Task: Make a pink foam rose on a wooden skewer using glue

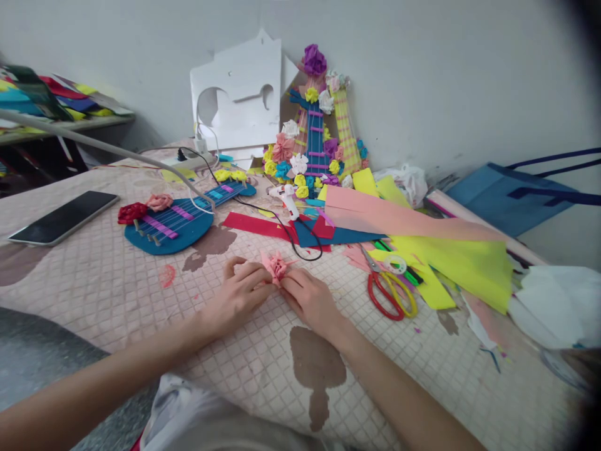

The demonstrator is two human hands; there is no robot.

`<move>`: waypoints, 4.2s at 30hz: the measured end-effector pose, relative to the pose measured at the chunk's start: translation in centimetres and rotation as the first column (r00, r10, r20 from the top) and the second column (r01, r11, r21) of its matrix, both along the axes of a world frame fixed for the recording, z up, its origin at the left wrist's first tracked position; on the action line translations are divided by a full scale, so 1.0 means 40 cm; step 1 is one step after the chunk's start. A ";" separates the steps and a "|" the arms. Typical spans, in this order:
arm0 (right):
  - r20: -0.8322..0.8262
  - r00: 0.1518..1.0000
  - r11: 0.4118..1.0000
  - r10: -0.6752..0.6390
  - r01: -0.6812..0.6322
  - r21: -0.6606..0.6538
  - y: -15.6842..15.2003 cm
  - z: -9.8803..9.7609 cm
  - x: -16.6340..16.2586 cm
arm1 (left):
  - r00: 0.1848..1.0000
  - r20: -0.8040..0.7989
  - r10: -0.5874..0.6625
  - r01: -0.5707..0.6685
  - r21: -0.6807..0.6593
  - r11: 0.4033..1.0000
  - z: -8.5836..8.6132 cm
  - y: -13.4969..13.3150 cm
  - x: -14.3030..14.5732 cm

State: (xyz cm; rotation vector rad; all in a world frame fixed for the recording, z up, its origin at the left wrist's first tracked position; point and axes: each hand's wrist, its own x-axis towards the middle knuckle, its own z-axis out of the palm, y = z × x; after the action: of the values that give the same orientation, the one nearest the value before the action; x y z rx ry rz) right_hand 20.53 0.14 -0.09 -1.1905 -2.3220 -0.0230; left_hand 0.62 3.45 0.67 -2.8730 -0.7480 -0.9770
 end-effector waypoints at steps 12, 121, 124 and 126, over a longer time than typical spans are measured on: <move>0.003 1.000 0.999 -0.031 0.031 0.033 -0.003 -0.005 -0.001 | 0.996 -0.060 0.066 -0.070 -0.079 0.994 0.011 -0.008 0.006; -0.037 0.965 0.965 -0.261 0.259 -0.038 -0.044 -0.009 -0.054 | 0.986 0.033 0.162 -0.155 -0.148 0.977 -0.010 -0.023 0.001; -0.016 0.960 0.960 -0.278 0.278 -0.031 -0.039 -0.014 -0.060 | 0.987 0.028 0.160 -0.154 -0.153 0.976 -0.009 -0.024 0.002; 0.007 0.965 0.965 -0.263 0.263 -0.011 -0.037 -0.018 -0.059 | 0.986 0.029 0.165 -0.159 -0.152 0.976 -0.008 -0.023 0.004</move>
State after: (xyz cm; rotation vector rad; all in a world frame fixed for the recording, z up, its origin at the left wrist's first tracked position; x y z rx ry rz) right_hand 18.18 -1.34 -0.81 -1.4985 -2.1546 -0.1066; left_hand 0.76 2.52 0.33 -2.8630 -1.0842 -1.0028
